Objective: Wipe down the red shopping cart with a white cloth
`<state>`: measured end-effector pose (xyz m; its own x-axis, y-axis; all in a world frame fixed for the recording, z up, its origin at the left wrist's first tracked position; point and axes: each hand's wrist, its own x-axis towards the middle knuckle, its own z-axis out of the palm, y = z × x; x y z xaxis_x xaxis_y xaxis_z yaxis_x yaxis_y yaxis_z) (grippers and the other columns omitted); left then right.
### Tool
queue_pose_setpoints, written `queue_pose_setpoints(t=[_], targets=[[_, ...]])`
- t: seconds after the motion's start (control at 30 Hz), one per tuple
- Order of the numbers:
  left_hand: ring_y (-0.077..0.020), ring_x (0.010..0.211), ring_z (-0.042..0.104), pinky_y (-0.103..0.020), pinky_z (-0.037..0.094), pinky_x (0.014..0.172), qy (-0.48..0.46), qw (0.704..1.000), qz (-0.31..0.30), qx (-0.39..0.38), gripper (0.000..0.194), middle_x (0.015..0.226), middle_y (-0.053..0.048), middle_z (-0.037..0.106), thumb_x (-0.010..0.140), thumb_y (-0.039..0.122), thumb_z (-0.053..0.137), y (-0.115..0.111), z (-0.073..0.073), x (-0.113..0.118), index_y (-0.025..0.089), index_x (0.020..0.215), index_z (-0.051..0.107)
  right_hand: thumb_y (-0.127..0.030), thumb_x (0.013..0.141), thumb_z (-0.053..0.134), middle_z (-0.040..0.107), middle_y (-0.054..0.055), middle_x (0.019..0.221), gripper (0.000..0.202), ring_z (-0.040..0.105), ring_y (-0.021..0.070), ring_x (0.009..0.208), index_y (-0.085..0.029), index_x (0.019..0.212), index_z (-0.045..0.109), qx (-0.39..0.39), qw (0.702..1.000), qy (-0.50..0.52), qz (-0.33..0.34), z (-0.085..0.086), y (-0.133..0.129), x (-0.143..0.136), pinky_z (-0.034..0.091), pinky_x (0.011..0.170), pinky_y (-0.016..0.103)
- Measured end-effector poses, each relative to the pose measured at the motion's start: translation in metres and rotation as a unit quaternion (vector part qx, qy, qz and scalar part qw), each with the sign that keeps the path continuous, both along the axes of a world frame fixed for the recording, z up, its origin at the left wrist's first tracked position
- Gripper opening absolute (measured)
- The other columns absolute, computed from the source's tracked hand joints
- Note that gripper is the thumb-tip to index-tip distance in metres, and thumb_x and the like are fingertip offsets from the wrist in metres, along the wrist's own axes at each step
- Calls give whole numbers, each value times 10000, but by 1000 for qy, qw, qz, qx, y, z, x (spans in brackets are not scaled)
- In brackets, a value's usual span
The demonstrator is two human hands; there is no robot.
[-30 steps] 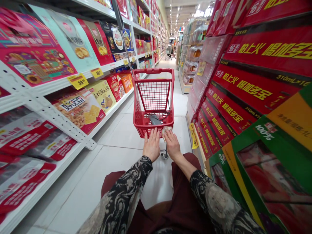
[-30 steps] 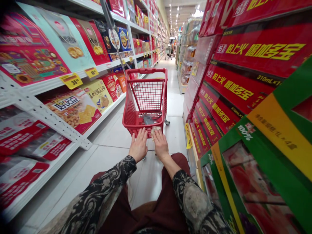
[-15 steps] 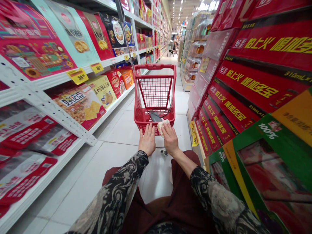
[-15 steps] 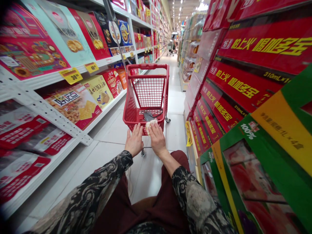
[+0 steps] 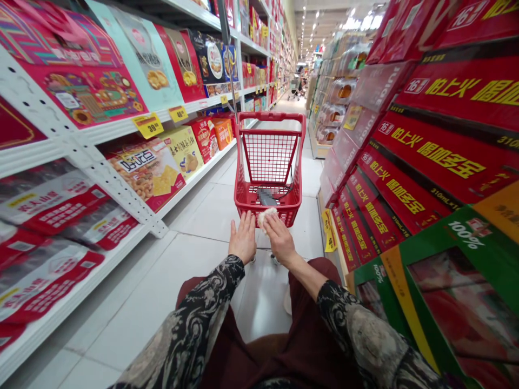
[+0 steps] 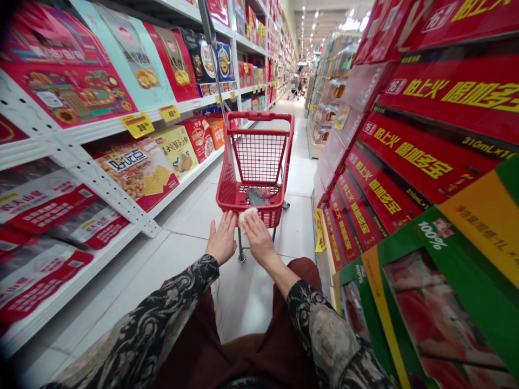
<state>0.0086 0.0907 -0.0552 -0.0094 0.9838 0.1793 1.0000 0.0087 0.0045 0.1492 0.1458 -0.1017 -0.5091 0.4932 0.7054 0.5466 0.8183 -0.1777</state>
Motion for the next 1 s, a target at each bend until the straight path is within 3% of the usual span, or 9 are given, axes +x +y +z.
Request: queue_pose_setpoints(t=[0.07, 0.13, 0.33, 0.4, 0.6, 0.67, 0.73, 0.9, 1.0], targets=[[-236, 1389, 157, -551, 179, 1090, -7, 1000, 23, 7, 717, 1504, -135, 163, 702, 106, 388, 2, 3, -3, 60, 1400, 231, -98, 900, 347, 458, 85, 1367, 415, 221, 182, 1363, -168, 1281, 497, 11, 1000, 0, 1, 17, 4, -14, 298, 1093, 419], [-241, 1387, 165, -548, 192, 1087, -8, 999, 44, 5, 729, 1503, -133, 170, 693, 107, 393, 2, 3, -7, 66, 1402, 228, -104, 901, 352, 455, 82, 1369, 413, 221, 186, 1363, -172, 1282, 498, 5, 1000, -31, 5, 23, 9, -26, 296, 1092, 416], [-256, 1375, 205, -546, 202, 1084, 22, 998, 53, 1, 706, 1497, -145, 196, 705, 140, 398, -8, -3, -20, 74, 1393, 256, -85, 878, 409, 494, 121, 1329, 391, 317, 213, 1325, -139, 1246, 530, -35, 989, -140, 41, -19, 8, -29, 341, 1060, 433], [-258, 1374, 209, -543, 205, 1084, 26, 998, 58, -1, 705, 1495, -147, 200, 704, 147, 408, -10, -3, -25, 75, 1390, 263, -84, 883, 399, 509, 114, 1317, 374, 334, 203, 1317, -146, 1219, 552, -23, 989, -138, 50, -25, 5, -26, 369, 1044, 421], [-242, 1379, 197, -524, 220, 1084, 20, 996, 89, 5, 681, 1495, -146, 203, 724, 126, 390, -2, 5, -30, 92, 1392, 260, -125, 911, 395, 439, 97, 1378, 368, 225, 189, 1361, -158, 1255, 519, 26, 995, -63, 71, 18, 10, -47, 307, 1092, 417], [-244, 1380, 194, -527, 218, 1083, 18, 995, 93, 9, 691, 1496, -153, 198, 719, 126, 393, 0, 6, -29, 79, 1393, 250, -124, 907, 407, 423, 98, 1389, 373, 233, 194, 1359, -156, 1264, 509, 20, 994, -79, 70, 25, 16, -55, 304, 1093, 418], [-252, 1378, 197, -535, 217, 1081, 18, 996, 86, 7, 696, 1493, -162, 195, 714, 137, 402, -1, 7, -28, 60, 1389, 253, -112, 899, 416, 426, 102, 1386, 376, 263, 204, 1349, -149, 1261, 510, 7, 990, -118, 74, 18, 19, -57, 322, 1081, 415], [-262, 1375, 207, -546, 225, 1075, 25, 997, 66, 13, 713, 1493, -164, 187, 698, 163, 423, -7, 4, -29, 55, 1384, 262, -92, 879, 443, 508, 134, 1314, 327, 362, 222, 1301, -128, 1176, 575, -34, 981, -178, 74, -20, 11, -47, 385, 1033, 423], [-260, 1375, 206, -543, 222, 1077, 22, 997, 68, 13, 721, 1495, -158, 188, 690, 161, 425, -5, 7, -31, 62, 1385, 261, -100, 880, 445, 534, 145, 1284, 310, 363, 224, 1300, -111, 1154, 590, -24, 986, -144, 86, -16, 6, -39, 402, 1024, 410]])
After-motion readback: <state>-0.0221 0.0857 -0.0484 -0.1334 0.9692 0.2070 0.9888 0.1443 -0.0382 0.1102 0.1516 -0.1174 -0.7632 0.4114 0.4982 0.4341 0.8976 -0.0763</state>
